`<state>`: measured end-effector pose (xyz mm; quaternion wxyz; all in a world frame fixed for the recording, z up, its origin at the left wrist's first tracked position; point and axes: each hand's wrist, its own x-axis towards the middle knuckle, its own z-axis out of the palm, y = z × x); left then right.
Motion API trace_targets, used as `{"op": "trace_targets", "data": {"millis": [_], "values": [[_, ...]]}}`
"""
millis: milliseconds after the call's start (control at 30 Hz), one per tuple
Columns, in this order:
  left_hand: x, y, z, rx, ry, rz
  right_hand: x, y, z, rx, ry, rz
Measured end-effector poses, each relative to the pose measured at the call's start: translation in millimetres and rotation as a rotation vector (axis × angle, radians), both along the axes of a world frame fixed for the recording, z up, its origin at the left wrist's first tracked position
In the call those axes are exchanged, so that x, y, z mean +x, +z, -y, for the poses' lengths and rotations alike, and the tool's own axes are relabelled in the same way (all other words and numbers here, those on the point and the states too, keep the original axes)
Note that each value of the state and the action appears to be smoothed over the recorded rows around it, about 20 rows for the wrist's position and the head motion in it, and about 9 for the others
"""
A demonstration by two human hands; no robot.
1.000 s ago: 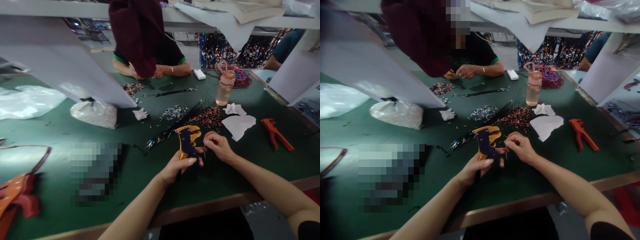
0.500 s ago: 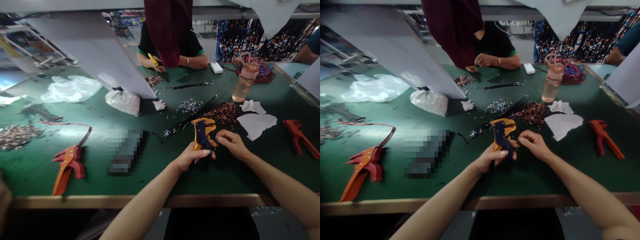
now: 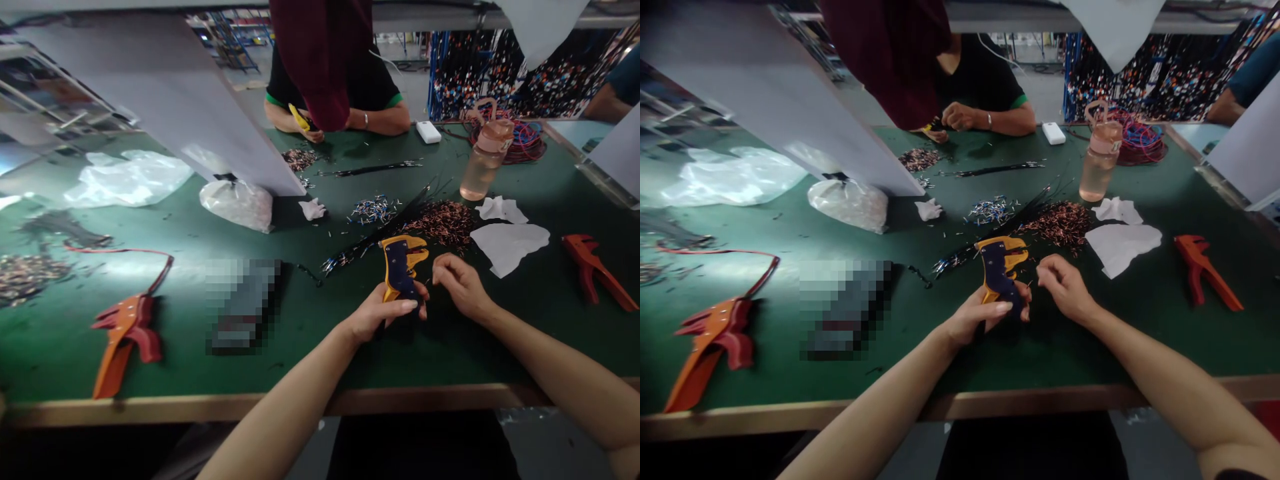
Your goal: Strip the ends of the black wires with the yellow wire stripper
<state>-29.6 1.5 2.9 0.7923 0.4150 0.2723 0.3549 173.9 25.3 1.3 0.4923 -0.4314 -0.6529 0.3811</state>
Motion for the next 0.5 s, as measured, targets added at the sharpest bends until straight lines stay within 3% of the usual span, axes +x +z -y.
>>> {"op": "trace_targets", "data": {"millis": [100,200,267,400,500], "values": [[-0.3,-0.5,-0.5,0.004,-0.036,-0.018,11.6,-0.4,-12.9,-0.019,-0.215,-0.073],[-1.4,-0.2,-0.4,0.025,-0.051,-0.053,24.0,-0.8,-23.6,-0.017,-0.34,0.019],[-1.8,-0.2,-0.8,0.022,-0.035,-0.029,29.6,-1.8,-27.5,0.035,-0.339,0.169],[-1.9,1.9,-1.9,-0.018,0.035,0.068,31.5,-5.8,-28.3,0.298,-0.329,0.441],[-1.7,5.8,-2.0,-0.04,0.104,0.144,25.5,-6.8,-21.9,0.481,-0.203,0.562]]}}
